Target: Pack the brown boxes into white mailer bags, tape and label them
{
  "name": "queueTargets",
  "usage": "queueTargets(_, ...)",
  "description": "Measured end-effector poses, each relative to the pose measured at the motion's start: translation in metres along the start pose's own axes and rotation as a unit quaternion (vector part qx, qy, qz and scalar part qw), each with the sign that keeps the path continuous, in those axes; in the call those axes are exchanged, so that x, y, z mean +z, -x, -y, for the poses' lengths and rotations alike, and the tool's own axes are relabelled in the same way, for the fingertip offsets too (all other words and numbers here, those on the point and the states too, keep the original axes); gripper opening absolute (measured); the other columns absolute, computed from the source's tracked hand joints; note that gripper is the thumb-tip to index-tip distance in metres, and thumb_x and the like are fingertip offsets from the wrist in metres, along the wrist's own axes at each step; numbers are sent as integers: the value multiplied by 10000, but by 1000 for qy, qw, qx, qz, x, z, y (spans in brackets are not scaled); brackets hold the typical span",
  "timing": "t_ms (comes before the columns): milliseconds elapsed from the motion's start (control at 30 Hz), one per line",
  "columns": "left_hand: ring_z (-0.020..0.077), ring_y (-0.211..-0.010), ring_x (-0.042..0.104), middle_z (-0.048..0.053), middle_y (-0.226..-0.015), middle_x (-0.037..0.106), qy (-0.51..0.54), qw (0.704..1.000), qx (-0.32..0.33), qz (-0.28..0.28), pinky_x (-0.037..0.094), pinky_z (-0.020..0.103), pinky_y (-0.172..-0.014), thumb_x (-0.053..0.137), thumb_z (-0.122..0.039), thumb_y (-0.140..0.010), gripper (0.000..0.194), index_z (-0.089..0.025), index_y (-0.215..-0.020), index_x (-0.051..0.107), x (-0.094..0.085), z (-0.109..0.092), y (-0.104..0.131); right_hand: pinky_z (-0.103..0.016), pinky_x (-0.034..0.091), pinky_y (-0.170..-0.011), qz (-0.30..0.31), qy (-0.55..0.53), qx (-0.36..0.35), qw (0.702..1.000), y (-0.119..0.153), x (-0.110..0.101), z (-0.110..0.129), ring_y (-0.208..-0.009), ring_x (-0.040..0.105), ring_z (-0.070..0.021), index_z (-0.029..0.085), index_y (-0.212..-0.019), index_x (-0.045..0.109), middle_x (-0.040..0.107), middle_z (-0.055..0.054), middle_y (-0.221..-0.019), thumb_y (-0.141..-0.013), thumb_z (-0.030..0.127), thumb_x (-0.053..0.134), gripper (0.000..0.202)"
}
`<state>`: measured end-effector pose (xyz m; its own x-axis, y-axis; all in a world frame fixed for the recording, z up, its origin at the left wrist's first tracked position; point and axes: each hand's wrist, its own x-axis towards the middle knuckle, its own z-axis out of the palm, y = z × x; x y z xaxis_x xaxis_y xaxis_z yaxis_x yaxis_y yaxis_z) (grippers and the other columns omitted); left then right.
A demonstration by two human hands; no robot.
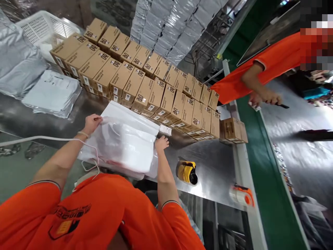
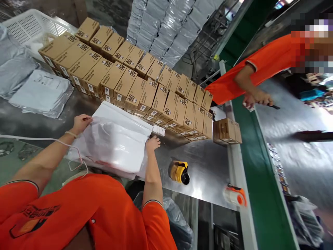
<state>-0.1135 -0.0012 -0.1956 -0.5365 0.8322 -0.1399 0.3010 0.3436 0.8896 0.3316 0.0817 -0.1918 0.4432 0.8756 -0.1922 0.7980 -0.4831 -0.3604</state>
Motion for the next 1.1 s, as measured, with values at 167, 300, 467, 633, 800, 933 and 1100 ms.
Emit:
queueTargets(167,233,-937,712,85,-953,791,-94,953,283,59,570,366,-896,696,-273,-905,182,-196,-905,861,-8,7,28,-408,576,-989,78,-237,-323,913,45,26,94,-1083,707,-283,203,-1043,810,804,-133,-1114,-1014,324,612,233)
queueTargets(300,226,-906,715,97,-955,804,-142,914,378,37,568,355,-844,604,-303,-1020,289,-214,-958,872,-9,11,36,-361,599,-890,279,-351,-450,772,102,69,171,-1025,732,-256,255,-980,859,832,-74,-1053,-919,371,790,148)
queueTargets(467,242,-899,709,97,-900,781,-161,924,346,-4,556,356,-808,660,-310,-984,227,-206,-883,835,-7,9,33,-362,624,-900,370,-374,-396,753,135,89,197,-974,746,-242,241,-847,864,831,-46,-924,-755,326,900,129)
queueTargets(633,240,-882,680,86,-862,759,-169,948,268,-16,530,365,-824,713,-218,-891,110,-181,-809,776,-3,4,31,-346,637,-845,365,-425,-343,754,143,89,195,-907,751,-232,239,-790,838,818,-44,-907,-718,350,921,156)
queueTargets(800,259,-896,692,87,-850,760,-153,962,224,-8,524,371,-844,726,-204,-839,86,-187,-760,755,1,-5,29,-315,603,-775,323,-460,-275,780,156,97,203,-845,709,-210,238,-676,776,776,-19,-824,-686,285,914,146)
queueTargets(933,238,-877,665,76,-809,731,-113,985,129,-16,498,371,-860,768,-224,-832,130,-173,-718,731,-1,-13,20,-302,590,-811,281,-511,-168,795,149,101,201,-778,663,-172,224,-693,722,710,27,-727,-718,265,859,145)
queueTargets(1100,171,-723,572,11,-694,612,-90,994,39,-41,465,324,-716,823,-326,-833,264,-182,-698,648,-6,-13,-3,-227,522,-648,210,-558,-49,801,103,81,174,-698,622,-134,229,-778,596,654,55,-705,-806,344,819,252)
